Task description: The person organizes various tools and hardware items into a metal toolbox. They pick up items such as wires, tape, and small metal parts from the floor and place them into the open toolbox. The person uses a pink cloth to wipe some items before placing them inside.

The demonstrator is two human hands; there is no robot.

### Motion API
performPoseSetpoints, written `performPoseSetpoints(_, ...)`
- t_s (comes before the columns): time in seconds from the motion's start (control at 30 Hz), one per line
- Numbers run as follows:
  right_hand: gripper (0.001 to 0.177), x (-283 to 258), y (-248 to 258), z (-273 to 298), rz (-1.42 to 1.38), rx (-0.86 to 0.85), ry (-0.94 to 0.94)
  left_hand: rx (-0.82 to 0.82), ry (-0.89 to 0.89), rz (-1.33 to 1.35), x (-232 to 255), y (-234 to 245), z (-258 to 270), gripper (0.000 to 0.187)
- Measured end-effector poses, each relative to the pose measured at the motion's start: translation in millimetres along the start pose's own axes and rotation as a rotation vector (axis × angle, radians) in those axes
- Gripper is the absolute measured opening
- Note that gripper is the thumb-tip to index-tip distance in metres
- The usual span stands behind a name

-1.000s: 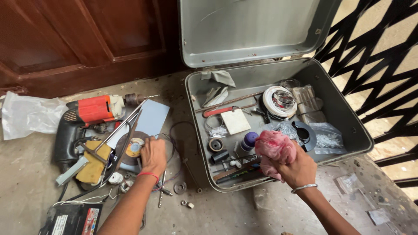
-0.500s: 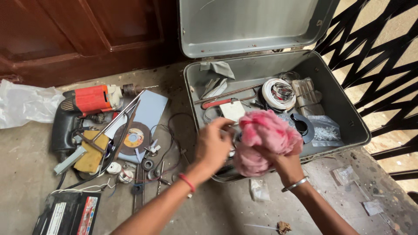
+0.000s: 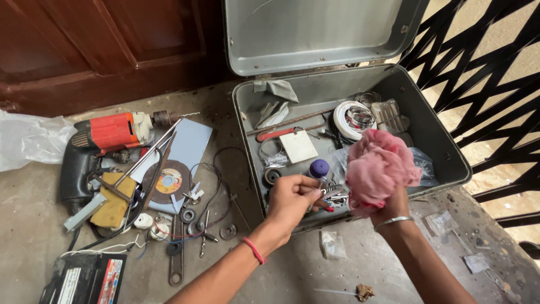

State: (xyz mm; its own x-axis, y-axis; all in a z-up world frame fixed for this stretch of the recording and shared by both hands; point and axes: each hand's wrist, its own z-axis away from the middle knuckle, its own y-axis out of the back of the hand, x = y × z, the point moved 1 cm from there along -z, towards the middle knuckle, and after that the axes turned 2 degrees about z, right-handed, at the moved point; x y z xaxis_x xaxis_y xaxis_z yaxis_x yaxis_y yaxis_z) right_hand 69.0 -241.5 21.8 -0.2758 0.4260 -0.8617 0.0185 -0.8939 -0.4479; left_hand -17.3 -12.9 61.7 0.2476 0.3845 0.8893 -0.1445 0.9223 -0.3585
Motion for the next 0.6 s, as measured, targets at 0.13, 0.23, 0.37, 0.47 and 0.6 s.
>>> performPoseSetpoints(0.13, 0.037, 5, -4, 6, 0.212, -0.076, -0.049, 0.107, -0.046, -0.005, 19, 4, 3, 0.017)
performPoseSetpoints(0.23, 0.041, 17, -21, 21, 0.46, -0.098, -0.074, 0.181, -0.026, -0.128, 25, 2, -1, 0.019)
performPoseSetpoints(0.37, 0.068, 17, -53, 32, 0.598, -0.091, 0.303, 0.11, 0.05, -0.114, 22, 7, -11, 0.024)
performPoseSetpoints(0.47, 0.07, 1, -72, 37, 0.625, -0.221, 0.343, -0.018, 0.165, 0.105, 20, 18, -25, 0.023)
performPoseSetpoints(0.6, 0.061, -18, -89, 50, 0.831, -0.397, 0.558, -0.07, 0.246, 0.116, 15, 38, -35, 0.019)
